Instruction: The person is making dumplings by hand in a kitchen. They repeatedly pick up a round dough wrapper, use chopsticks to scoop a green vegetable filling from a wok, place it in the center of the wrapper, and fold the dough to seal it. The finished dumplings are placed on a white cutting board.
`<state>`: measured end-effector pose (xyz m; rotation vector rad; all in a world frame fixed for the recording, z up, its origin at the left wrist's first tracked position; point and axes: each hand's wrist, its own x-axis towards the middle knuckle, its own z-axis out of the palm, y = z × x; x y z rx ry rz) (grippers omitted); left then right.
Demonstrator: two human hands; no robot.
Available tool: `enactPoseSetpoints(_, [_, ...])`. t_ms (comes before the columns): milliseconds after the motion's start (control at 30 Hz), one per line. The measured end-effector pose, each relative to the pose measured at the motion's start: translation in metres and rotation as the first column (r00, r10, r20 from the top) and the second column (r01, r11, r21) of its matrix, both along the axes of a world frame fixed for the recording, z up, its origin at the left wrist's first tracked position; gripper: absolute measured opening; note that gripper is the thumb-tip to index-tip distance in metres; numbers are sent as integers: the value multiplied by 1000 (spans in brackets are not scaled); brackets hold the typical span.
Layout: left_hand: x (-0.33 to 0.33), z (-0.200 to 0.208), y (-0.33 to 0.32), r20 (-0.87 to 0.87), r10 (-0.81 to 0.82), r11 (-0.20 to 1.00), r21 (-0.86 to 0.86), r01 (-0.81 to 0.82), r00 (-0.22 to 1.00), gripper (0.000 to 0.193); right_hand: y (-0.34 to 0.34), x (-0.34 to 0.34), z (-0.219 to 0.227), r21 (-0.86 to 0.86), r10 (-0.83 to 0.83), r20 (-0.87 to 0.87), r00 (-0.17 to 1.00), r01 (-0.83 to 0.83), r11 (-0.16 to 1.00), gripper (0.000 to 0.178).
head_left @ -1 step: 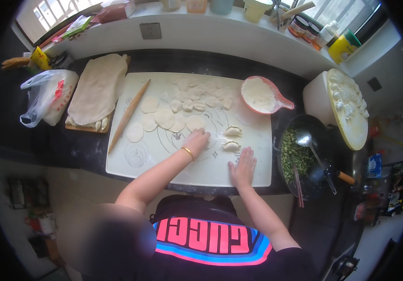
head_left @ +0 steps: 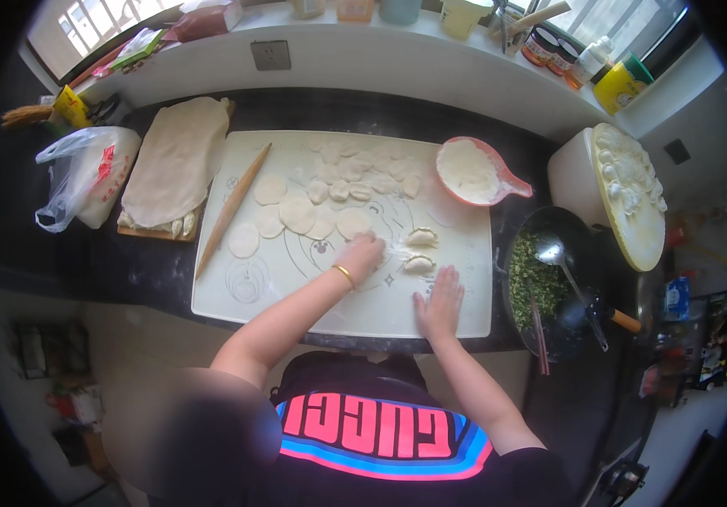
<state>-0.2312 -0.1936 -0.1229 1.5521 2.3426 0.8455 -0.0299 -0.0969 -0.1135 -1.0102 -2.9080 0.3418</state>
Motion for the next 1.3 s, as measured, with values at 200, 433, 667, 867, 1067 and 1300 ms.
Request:
enactPoseSetpoints(200, [-15, -1, 43, 67, 20, 998, 63, -24, 998, 25, 2, -1, 0, 13, -2, -30, 1000, 2, 1000, 80])
enactPoseSetpoints(433, [-72, 3, 11, 22, 312, 950, -9, -311, 950, 42, 3, 0, 0, 27, 9, -58, 998, -8, 1000, 79])
enactPoseSetpoints(667, [-74, 26, -2, 406, 314, 948, -187, -258, 858, 21, 3, 1, -1, 24, 5, -96, 995, -3, 1000, 77])
enactPoseSetpoints(867, [-58, 37, -35, 509, 126, 943, 205, -263, 851, 15, 7, 5, -8, -44, -20, -416, 909, 2, 999, 56])
enactPoseSetpoints(1067, [-31, 83, -34, 821, -57, 940, 235, -246, 568, 13, -16, -79, 72, -679, -373, -682, 630, -354, 644, 26])
enactPoseSetpoints(1300, [7, 120, -17, 974, -221, 916, 222, -334, 41, 26, 8, -76, 107, -794, -548, -596, 586, -332, 509, 15])
